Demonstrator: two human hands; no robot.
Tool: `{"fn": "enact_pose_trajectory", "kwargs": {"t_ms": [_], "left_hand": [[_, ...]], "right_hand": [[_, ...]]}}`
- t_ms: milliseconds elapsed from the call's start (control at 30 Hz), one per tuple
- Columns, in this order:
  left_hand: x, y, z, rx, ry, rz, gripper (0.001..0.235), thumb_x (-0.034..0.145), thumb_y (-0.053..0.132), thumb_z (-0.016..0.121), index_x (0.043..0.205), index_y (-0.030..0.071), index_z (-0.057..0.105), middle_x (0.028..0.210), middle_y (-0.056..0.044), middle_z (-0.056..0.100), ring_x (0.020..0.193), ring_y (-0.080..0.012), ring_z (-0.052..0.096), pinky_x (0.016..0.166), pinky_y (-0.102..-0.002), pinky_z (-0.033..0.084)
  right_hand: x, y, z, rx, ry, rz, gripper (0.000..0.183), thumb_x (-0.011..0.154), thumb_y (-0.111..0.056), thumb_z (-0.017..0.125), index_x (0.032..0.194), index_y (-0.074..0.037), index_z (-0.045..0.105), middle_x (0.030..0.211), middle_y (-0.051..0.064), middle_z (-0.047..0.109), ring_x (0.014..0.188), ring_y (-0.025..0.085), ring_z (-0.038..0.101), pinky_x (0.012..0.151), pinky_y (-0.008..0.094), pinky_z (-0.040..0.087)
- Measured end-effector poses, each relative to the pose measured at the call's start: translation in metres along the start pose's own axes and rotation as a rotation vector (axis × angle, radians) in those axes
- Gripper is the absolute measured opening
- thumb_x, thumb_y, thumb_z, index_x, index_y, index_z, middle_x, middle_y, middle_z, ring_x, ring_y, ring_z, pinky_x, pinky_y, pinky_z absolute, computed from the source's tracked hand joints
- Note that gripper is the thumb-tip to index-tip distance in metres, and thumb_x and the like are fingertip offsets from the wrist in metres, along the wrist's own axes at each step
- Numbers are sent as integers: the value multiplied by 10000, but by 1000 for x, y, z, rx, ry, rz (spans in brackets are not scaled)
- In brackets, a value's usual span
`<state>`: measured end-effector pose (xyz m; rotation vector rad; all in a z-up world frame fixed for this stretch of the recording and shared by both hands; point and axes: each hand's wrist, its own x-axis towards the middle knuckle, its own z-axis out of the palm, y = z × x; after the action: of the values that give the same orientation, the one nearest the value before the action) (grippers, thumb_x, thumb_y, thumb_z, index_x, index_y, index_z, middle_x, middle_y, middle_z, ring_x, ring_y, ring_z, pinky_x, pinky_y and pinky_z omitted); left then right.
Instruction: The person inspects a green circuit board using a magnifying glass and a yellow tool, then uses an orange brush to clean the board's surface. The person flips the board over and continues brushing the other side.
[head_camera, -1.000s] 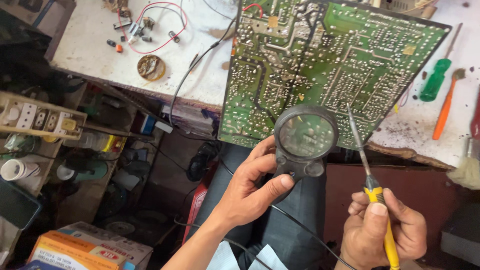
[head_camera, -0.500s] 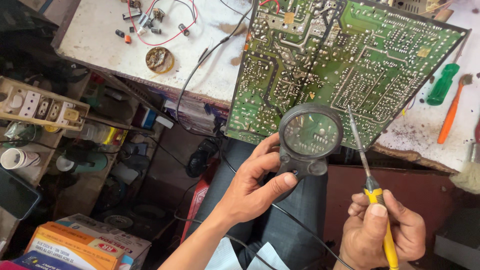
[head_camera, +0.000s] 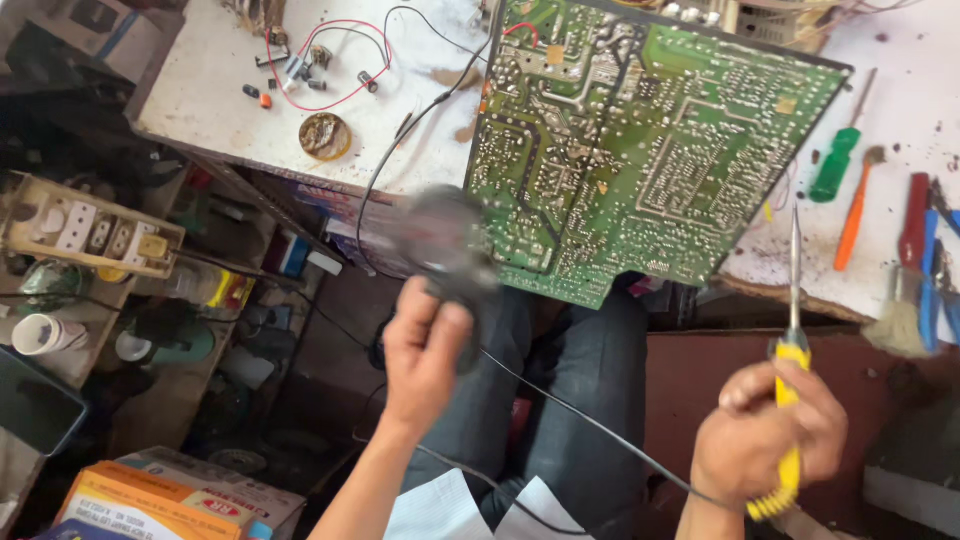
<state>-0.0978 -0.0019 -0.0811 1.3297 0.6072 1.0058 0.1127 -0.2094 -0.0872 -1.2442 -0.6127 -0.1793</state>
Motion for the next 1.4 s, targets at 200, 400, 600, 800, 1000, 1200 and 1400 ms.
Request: {"fn": "enact_pose_trajectory", "kwargs": {"t_ms": [200, 400, 600, 800, 1000, 1200, 1400], "left_hand": [[4, -14, -8, -498, 237, -325, 240, 1046, 257, 560, 1042, 33, 647, 922, -41, 683, 837, -139, 672, 820, -326, 590], [4, 2, 9, -625, 189, -310, 316, 1052, 302, 578, 1054, -2, 665, 994, -105, 706, 970, -187, 722, 959, -375, 607], [4, 35, -6, -680, 135, -249, 332, 1058, 319, 575, 1041, -3, 655, 999, -118, 706, 965, -214, 729, 941, -397, 605], [15, 64, -20, -752, 85, -185, 306, 1083, 299, 574, 1058, 0, 631, 994, -119, 695, 995, -245, 728, 957, -424, 591], [14, 80, -27, -782, 94, -217, 312, 1049, 299, 561, 1099, 3, 648, 995, -98, 695, 1008, -244, 729, 979, -441, 587], [20, 93, -35, -807, 31, -215, 300, 1078, 287, 565, 1096, -3, 638, 1017, -120, 701, 1020, -256, 725, 1003, -446, 587], [32, 91, -46, -794, 33, -268, 292, 1061, 287, 550, 1083, 12, 646, 1005, -131, 733, 978, -259, 728, 946, -429, 574]], "right_hand": [[22, 40, 23, -264, -210, -127, 269, 1157, -8, 620, 1389, 23, 489, 1244, 97, 557, 1016, 154, 620, 854, 303, 601], [25, 24, 55, -278, -222, -163, 379, 1111, 59, 614, 1439, -8, 436, 1299, 110, 569, 872, 137, 677, 779, 267, 600], [21, -23, 64, -317, -161, -220, 365, 1120, 88, 645, 1402, 4, 429, 1286, 117, 587, 860, 154, 686, 770, 263, 604], [28, -61, 77, -362, -262, -210, 350, 1132, 85, 647, 1403, 16, 437, 1280, 122, 585, 859, 190, 730, 757, 281, 634], [40, -105, 79, -464, -404, -133, 359, 1114, 78, 640, 1389, 38, 414, 1249, 129, 569, 871, 209, 734, 744, 284, 630], [49, -135, 85, -520, -458, -50, 390, 1081, 88, 636, 1368, 54, 374, 1215, 132, 516, 942, 239, 750, 803, 293, 640], [54, -141, 102, -590, -511, -26, 433, 1035, 88, 642, 1381, 48, 384, 1235, 135, 515, 956, 251, 745, 825, 312, 645]]}}
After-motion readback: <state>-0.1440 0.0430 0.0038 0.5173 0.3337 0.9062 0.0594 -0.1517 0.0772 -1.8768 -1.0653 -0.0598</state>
